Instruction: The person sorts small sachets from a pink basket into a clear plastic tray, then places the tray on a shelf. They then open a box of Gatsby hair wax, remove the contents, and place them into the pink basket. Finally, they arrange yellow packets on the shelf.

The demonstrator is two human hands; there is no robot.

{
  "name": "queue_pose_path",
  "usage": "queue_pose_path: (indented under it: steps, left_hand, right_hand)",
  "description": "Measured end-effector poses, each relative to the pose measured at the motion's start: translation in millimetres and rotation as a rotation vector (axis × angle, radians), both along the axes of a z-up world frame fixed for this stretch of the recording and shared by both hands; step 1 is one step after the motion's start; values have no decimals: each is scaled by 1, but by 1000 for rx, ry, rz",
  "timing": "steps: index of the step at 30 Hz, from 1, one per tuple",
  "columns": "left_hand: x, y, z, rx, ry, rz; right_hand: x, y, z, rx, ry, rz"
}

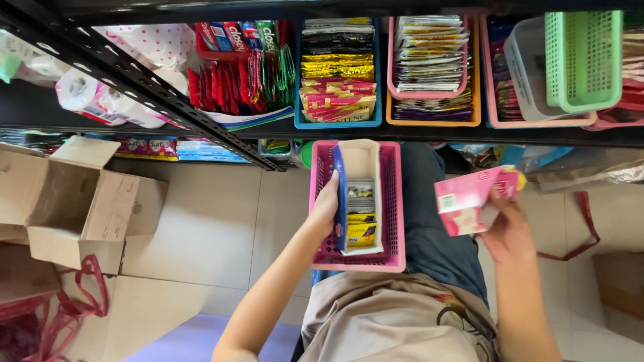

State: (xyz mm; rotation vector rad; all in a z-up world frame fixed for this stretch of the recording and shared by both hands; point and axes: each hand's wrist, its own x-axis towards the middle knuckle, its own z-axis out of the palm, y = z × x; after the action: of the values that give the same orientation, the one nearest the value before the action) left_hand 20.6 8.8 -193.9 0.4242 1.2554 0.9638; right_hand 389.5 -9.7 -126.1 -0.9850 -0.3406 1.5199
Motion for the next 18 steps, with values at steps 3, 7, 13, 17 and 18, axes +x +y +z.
queue_pose_path:
  steps: [3,7,13,17,18]
  left_hand:
    - [4,-1,-25,236,255,35]
    - [30,-31,89,573,652,25]
    - [73,-71,176,961,719,-271]
    - [90,-78,159,925,606,-425]
    - [92,-79,148,804,587,-423]
  right_hand:
    - [-9,-6,-7,21,-49,42]
    - [-20,-11,3,67,-140,94]
    - [-39,-24,22,125,-249,288]
    - [-69,-33,74,345,-513,418]
    - [-78,-36,92,445,-602,453]
